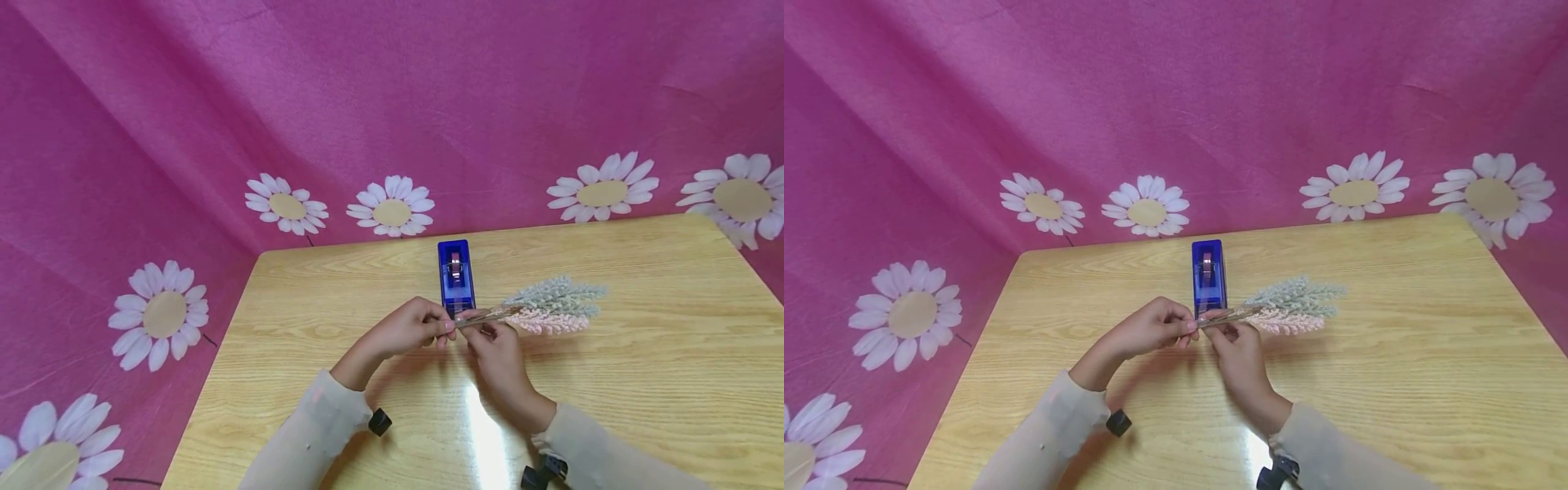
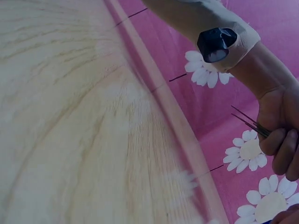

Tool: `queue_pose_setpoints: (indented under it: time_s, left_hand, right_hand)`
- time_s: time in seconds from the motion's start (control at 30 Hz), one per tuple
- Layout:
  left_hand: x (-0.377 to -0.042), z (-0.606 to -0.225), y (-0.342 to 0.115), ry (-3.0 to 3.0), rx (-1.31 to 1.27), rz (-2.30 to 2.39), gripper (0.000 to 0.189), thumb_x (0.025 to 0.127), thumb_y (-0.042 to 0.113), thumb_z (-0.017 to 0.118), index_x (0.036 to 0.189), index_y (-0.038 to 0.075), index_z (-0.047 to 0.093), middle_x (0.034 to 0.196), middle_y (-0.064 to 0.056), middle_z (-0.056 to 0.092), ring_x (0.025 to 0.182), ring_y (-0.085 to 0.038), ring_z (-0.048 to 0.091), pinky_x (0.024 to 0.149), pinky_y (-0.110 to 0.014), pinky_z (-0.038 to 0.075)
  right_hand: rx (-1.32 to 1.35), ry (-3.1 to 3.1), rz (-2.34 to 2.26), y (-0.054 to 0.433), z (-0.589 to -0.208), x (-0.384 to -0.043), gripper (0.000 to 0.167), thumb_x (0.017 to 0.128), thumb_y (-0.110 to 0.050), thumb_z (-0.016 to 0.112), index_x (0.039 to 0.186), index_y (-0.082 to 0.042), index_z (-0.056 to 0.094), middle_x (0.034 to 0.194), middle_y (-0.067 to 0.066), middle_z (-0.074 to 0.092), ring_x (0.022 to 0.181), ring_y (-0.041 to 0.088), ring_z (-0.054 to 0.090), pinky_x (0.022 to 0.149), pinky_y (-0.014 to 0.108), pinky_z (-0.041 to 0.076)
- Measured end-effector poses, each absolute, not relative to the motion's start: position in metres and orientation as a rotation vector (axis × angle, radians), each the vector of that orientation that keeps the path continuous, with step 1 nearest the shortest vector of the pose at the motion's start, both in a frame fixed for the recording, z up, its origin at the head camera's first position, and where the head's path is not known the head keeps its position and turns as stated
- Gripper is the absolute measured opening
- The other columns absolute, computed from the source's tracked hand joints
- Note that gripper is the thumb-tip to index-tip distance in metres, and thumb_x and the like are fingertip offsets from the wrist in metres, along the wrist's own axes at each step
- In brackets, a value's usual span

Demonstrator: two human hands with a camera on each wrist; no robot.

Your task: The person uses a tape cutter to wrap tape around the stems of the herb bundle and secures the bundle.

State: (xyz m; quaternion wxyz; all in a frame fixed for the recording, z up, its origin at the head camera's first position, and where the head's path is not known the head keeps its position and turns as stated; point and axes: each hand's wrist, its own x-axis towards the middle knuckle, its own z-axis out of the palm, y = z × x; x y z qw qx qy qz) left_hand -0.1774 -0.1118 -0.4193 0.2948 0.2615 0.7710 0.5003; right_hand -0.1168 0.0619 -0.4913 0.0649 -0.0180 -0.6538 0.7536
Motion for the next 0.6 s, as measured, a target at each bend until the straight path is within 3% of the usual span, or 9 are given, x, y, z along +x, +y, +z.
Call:
queue_pose_setpoints:
  time_s: [0.17,0.3,0.5,0.6]
  left_hand:
    - [-0.178,-0.421,-0.112,2.035,0.671,1.305,0.028,0.107,0.004,0.053,0.096,-0.015,0.069,0.064,-0.003,0.06,0.054,-0.008,0.034,0.051,-0.022,0.027]
    - [-0.177,-0.422,-0.111,2.025,0.651,1.295,0.03,0.108,0.004,0.05,0.099,-0.016,0.07,0.064,-0.004,0.057,0.055,-0.008,0.036,0.052,-0.022,0.028]
    - [-0.176,-0.422,-0.112,1.984,0.635,1.284,0.034,0.11,0.009,0.047,0.099,-0.017,0.065,0.062,-0.004,0.048,0.052,-0.011,0.043,0.049,-0.024,0.036]
    - [-0.177,-0.425,-0.113,1.98,0.649,1.277,0.033,0.111,0.01,0.046,0.101,-0.018,0.062,0.062,-0.008,0.05,0.052,-0.014,0.042,0.048,-0.023,0.033]
  right_hand:
    - [-0.143,-1.889,2.372,0.06,-0.49,-0.117,0.018,0.102,-0.008,0.065,0.116,0.004,0.066,0.073,-0.005,0.054,0.054,0.005,0.039,0.05,0.02,0.034]
    - [-0.172,-1.833,2.435,0.06,-0.49,-0.119,0.019,0.103,-0.011,0.065,0.118,0.001,0.063,0.069,-0.006,0.052,0.051,0.005,0.037,0.048,0.021,0.033]
    - [-0.146,-1.868,2.384,0.063,-0.495,-0.125,0.025,0.102,-0.013,0.066,0.123,-0.001,0.06,0.069,-0.005,0.054,0.052,0.007,0.043,0.047,0.023,0.038]
    - [-0.112,-1.922,2.276,0.068,-0.497,-0.132,0.028,0.101,-0.014,0.068,0.125,-0.001,0.062,0.073,-0.002,0.057,0.057,0.008,0.046,0.051,0.023,0.041]
